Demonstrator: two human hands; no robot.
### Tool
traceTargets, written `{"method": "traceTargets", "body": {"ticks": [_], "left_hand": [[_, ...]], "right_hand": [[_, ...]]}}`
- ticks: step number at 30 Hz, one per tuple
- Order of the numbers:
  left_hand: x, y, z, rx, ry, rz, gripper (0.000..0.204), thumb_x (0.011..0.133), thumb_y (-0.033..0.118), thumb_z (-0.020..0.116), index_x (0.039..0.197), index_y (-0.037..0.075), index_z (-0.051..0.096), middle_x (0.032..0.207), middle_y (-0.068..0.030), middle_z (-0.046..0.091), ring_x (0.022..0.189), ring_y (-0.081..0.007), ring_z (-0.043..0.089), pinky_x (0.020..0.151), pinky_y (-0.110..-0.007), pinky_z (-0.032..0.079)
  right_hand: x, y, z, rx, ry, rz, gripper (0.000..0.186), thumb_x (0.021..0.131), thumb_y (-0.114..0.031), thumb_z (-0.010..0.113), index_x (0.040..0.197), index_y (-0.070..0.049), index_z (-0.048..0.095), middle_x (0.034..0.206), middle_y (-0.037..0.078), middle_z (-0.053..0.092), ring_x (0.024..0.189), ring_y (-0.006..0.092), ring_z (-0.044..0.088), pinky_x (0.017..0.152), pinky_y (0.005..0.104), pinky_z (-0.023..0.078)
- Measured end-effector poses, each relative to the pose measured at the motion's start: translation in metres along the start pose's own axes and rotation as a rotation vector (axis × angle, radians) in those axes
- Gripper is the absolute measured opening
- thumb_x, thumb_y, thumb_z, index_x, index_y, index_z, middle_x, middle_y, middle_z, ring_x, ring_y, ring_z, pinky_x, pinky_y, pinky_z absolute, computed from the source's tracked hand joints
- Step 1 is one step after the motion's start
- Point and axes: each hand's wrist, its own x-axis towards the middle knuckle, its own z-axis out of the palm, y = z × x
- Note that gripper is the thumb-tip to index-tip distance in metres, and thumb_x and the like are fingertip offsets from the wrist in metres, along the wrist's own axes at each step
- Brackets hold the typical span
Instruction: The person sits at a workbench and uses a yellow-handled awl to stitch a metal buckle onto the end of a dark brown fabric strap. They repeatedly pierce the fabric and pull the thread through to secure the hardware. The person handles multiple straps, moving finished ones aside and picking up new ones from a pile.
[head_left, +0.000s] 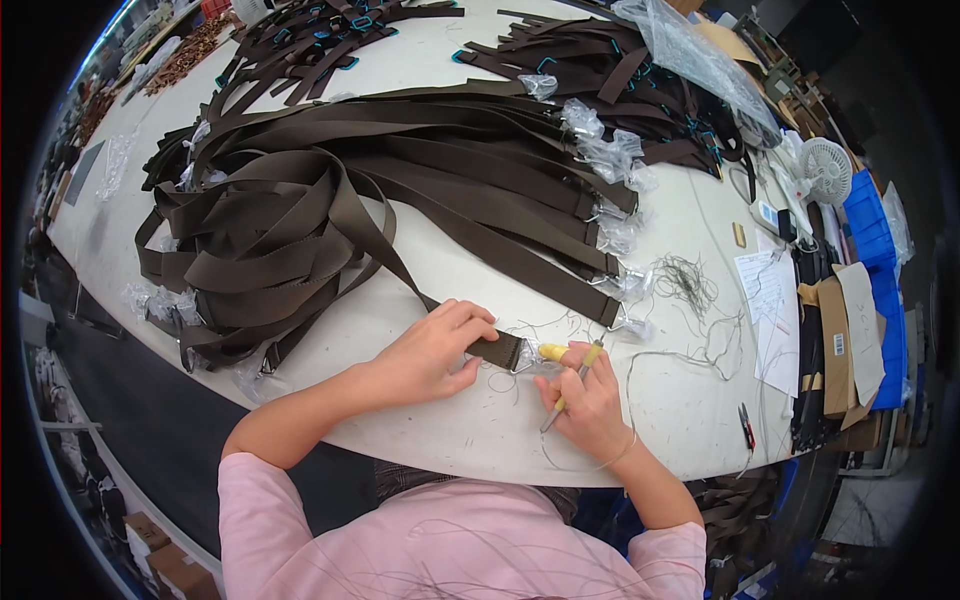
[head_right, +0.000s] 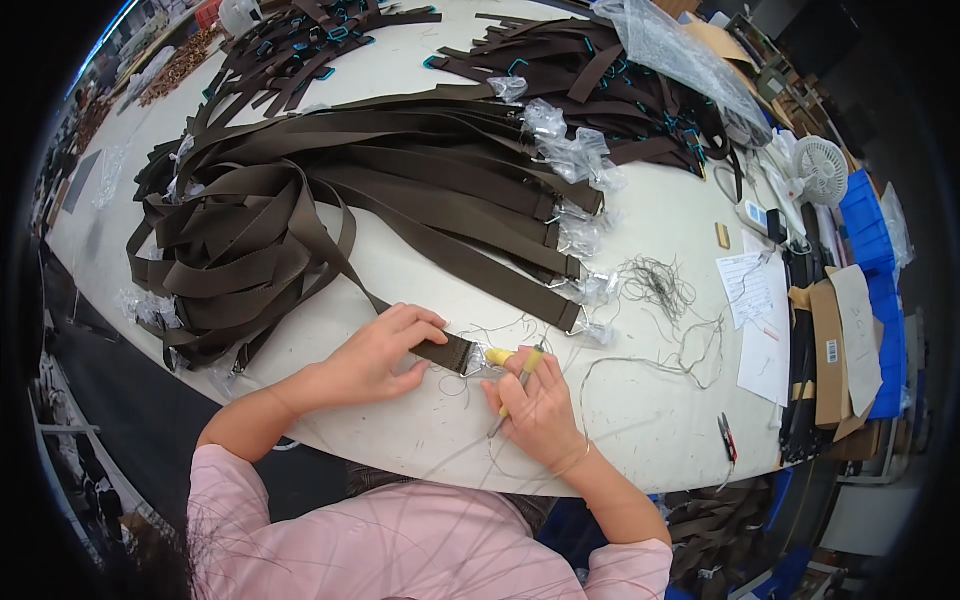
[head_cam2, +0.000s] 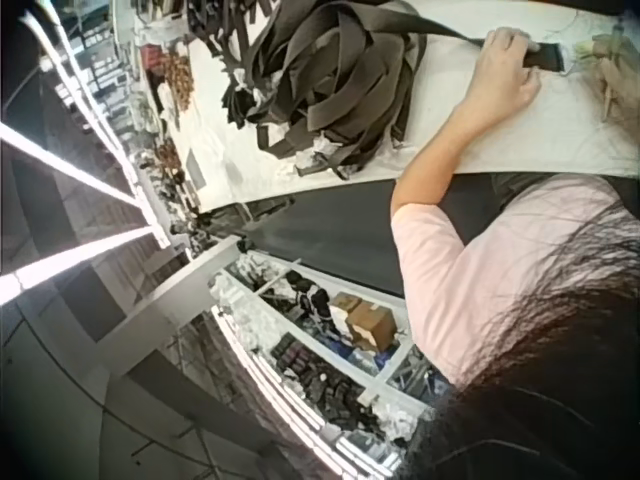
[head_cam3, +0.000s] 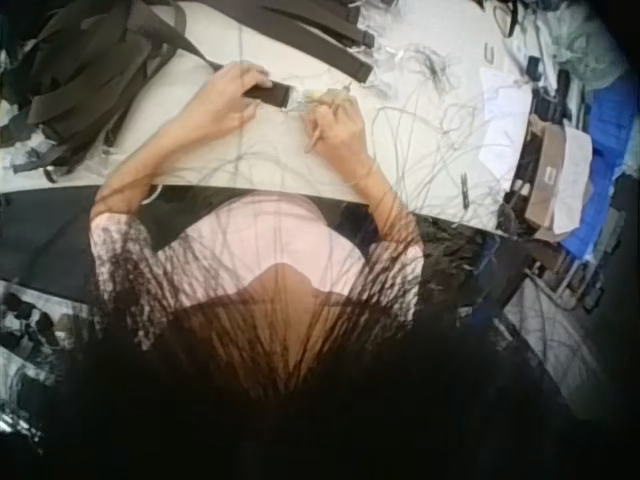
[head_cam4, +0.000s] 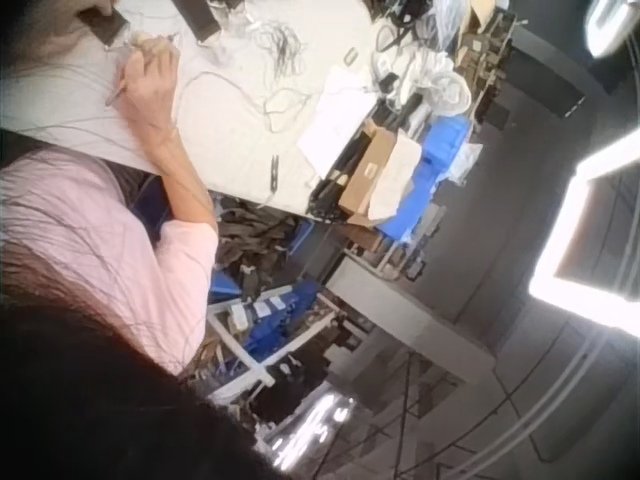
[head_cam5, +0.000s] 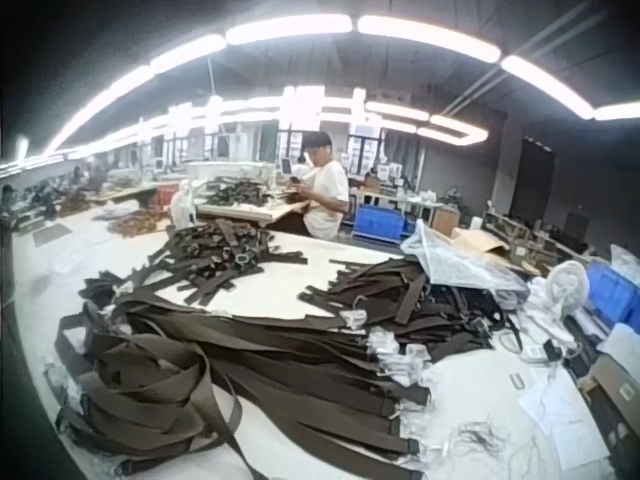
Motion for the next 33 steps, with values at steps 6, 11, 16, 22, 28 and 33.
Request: {"method": "traceTargets", "body": {"ticks": [6,11,16,22,28,33], "left_hand": [[0.009,-0.021,0.011,-0.521,-0.054,-0.402,0.028,0.091,-0.004,0.060,0.119,0.001,0.061,0.120,-0.0094,0.051,0.105,-0.0160,0.060,0.097,-0.030,0.051],[0.021,-0.004,0.010,-0.327,-0.068,-0.412,0.023,0.093,0.007,0.069,0.116,0.005,0.065,0.116,-0.0093,0.053,0.088,-0.0159,0.061,0.082,-0.031,0.053],[0.030,-0.002,0.024,-0.058,-0.046,-0.372,0.011,0.092,0.015,0.073,0.097,0.007,0.068,0.103,-0.0067,0.060,0.082,-0.0207,0.062,0.075,-0.034,0.051],[0.014,-0.019,0.011,-0.365,0.005,-0.284,0.015,0.090,0.008,0.072,0.100,0.003,0.063,0.102,-0.0091,0.059,0.082,-0.0246,0.064,0.076,-0.039,0.053],[0.001,0.002,0.001,-0.029,0.072,-0.058,0.025,0.087,0.006,0.072,0.107,0.001,0.057,0.103,-0.0109,0.056,0.084,-0.0297,0.063,0.073,-0.041,0.054],[-0.007,0.016,0.014,0.135,0.203,0.007,0.023,0.086,0.013,0.077,0.099,0.001,0.062,0.097,-0.0097,0.057,0.083,-0.0256,0.062,0.069,-0.036,0.054]], "right_hand": [[0.000,0.003,0.011,0.073,-0.120,0.074,0.028,0.083,-0.012,0.081,0.081,-0.006,0.053,0.095,0.016,0.066,0.083,0.0318,0.061,0.073,0.0419,0.051],[0.022,0.024,-0.016,0.170,0.030,-0.012,0.026,0.097,-0.026,0.070,0.097,-0.003,0.057,0.095,0.017,0.068,0.084,0.0308,0.064,0.074,0.0394,0.051],[0.044,0.027,-0.012,0.552,0.287,0.150,0.042,0.110,-0.040,0.043,0.117,0.000,0.055,0.097,0.016,0.070,0.090,0.0260,0.067,0.080,0.0378,0.052],[0.026,0.016,0.010,0.304,-0.152,-0.047,0.020,0.092,-0.005,0.068,0.111,-0.003,0.060,0.105,0.016,0.072,0.093,0.0319,0.070,0.084,0.0394,0.055],[0.021,0.005,0.023,0.213,-0.188,-0.041,0.031,0.070,0.008,0.073,0.094,-0.006,0.057,0.107,0.014,0.070,0.092,0.0321,0.068,0.078,0.0392,0.056],[0.014,0.012,0.027,0.390,-0.048,0.257,0.027,0.079,0.006,0.077,0.087,-0.005,0.053,0.104,0.016,0.071,0.079,0.0288,0.068,0.067,0.0344,0.055]]}}
